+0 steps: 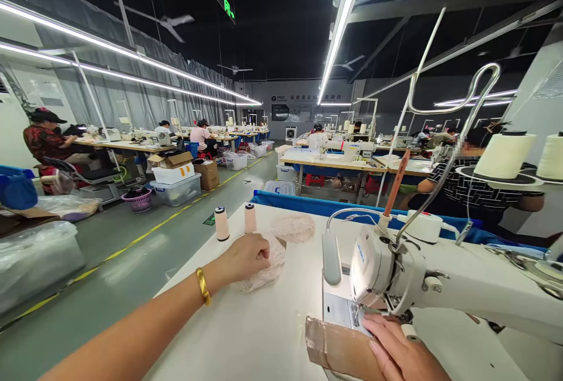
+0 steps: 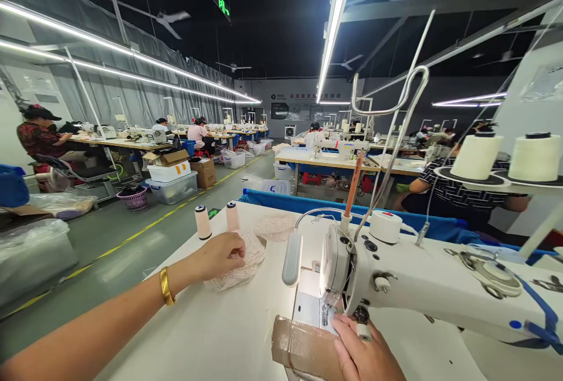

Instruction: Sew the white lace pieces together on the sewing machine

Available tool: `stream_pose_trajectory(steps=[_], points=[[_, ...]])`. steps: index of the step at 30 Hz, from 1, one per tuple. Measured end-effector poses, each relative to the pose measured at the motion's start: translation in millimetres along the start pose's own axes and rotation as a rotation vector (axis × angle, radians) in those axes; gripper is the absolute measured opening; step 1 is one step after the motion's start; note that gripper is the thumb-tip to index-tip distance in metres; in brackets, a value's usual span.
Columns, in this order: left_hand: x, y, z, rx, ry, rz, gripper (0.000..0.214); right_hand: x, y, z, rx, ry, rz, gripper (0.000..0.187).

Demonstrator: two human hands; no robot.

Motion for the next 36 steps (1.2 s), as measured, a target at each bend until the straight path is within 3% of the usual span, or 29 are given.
stream_pose_trajectory(steps=[6,9,11,13,17,20,22,26,28,31,36], points=[[25.1,7.7,-10.0,0.068,-0.117,0.122,0.024,6.5,-5.9,-4.0,0.005,0.006,0.022,0.031],[24.8,2.9,-14.0,0.038,-0.152,0.188,0.023,8.0,-5.0,-5.1,-0.021,0.002,0.029,0.031],[8.6,1.7,-10.0,0.016,-0.134,0.227,0.021,9.0,-5.5,-4.9,-0.047,0.012,0.024,0.032],[-21.6,9.8,1.3,0.060,-0.083,0.271,0.020,9.2,-7.4,-3.7,-0.058,0.055,0.005,0.032],[-98.1,54.6,40.6,0.416,0.130,0.365,0.019,11.0,-12.5,-2.4,0.012,0.208,-0.111,0.033],[-123.4,70.1,46.2,0.357,0.291,0.286,0.019,15.3,-17.5,-6.8,0.074,0.296,-0.250,0.031],[-124.6,87.4,37.1,0.289,0.326,0.203,0.021,18.3,-17.8,-11.0,0.129,0.327,-0.346,0.032],[-132.7,141.0,23.6,0.344,0.364,0.124,0.031,19.6,-22.2,-16.1,0.151,0.355,-0.467,0.034],[-143.7,155.4,23.9,0.348,0.414,0.130,0.022,19.7,-24.9,-16.9,0.150,0.353,-0.520,0.034],[-149.2,159.2,26.3,0.363,0.425,0.183,0.013,19.5,-26.1,-16.4,0.177,0.381,-0.655,0.033],[-117.8,151.2,19.0,0.437,0.161,0.375,0.014,15.5,-18.5,-10.3,0.282,0.550,-0.659,0.035]])
Point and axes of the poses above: each hand's wrist, its own z-axis away from the middle knuckle, its own y-axis out of the palm, x = y × z, the point moved 9 cm from there along -z, towards the middle knuckle
